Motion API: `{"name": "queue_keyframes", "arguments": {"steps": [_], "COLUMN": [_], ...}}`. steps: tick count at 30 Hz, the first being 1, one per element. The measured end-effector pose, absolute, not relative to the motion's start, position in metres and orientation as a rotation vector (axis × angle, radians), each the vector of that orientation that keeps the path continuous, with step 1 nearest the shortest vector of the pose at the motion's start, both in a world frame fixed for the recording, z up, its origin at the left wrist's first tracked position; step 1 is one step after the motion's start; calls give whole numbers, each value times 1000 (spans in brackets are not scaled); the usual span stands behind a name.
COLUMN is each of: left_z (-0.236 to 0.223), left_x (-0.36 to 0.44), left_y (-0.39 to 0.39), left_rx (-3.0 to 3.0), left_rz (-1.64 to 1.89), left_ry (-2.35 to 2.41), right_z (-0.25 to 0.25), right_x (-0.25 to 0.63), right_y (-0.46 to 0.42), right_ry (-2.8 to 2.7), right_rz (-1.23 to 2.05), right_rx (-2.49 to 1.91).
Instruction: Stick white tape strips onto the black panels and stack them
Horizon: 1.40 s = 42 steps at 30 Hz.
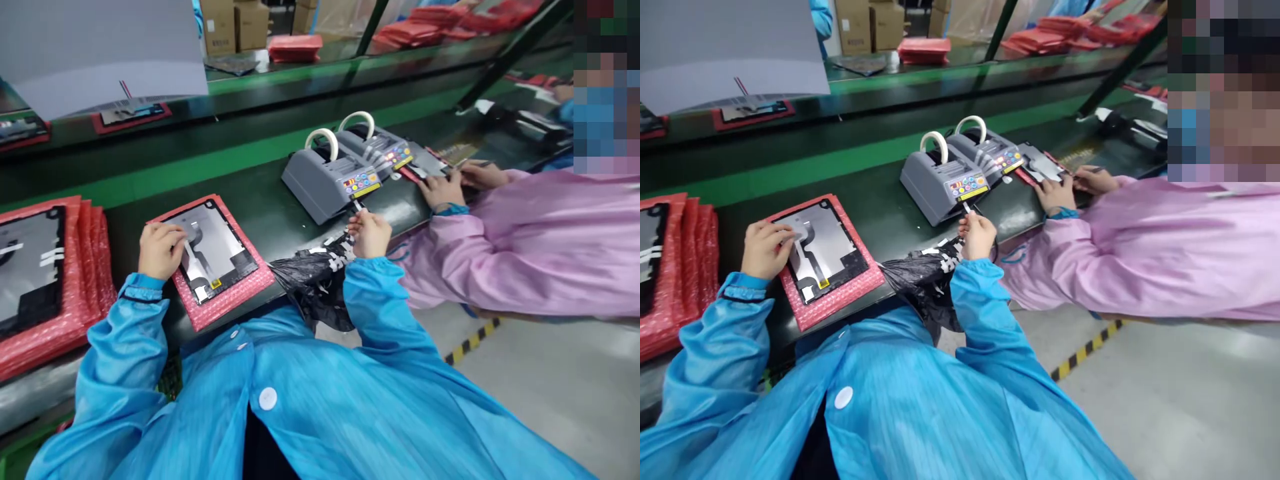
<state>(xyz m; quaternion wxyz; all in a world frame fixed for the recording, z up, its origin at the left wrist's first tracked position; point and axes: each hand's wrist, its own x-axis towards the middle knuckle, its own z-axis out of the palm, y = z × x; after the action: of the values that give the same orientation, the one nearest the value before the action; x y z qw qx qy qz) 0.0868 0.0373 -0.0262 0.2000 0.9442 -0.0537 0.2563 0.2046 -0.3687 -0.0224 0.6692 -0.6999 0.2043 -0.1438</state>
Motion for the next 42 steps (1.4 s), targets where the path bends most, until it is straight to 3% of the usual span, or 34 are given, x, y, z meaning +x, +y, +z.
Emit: {"name": "queue_keyframes", "arguments": {"steps": [6, 9, 13, 18, 20, 27, 29, 35, 38, 42], "left_z": [-35, -40, -42, -45, -45, -47, -50, -54, -55, -58], "left_x": [86, 86, 88, 99, 101, 94, 94, 96, 96, 95], "left_y": [37, 40, 40, 43, 43, 44, 47, 51, 52, 52], "left_rx": [2673, 2670, 2654, 2587, 2581, 2596, 2593, 2627, 2627, 2625], "left_rz": [509, 444, 464, 560, 558, 424, 361, 235, 212, 211], "left_ry": [-184, -204, -231, -302, -298, -277, -285, -254, -260, -259], "right_z": [-5, 0, -7, -21, -22, -6, 0, -4, -15, -25], "right_x": [182, 173, 179, 202, 206, 180, 172, 179, 195, 203], "right_y": [-360, -351, -355, -377, -376, -344, -323, -204, -147, -110], "right_ry": [383, 235, 440, 519, 469, 308, 123, -501, -660, -801], "right_rz": [-815, -693, -665, -272, -263, -879, -705, 243, 479, 562], "right_rx": [-1970, -1978, -1825, -1635, -1628, -2017, -2015, -1912, -2001, -2201]}}
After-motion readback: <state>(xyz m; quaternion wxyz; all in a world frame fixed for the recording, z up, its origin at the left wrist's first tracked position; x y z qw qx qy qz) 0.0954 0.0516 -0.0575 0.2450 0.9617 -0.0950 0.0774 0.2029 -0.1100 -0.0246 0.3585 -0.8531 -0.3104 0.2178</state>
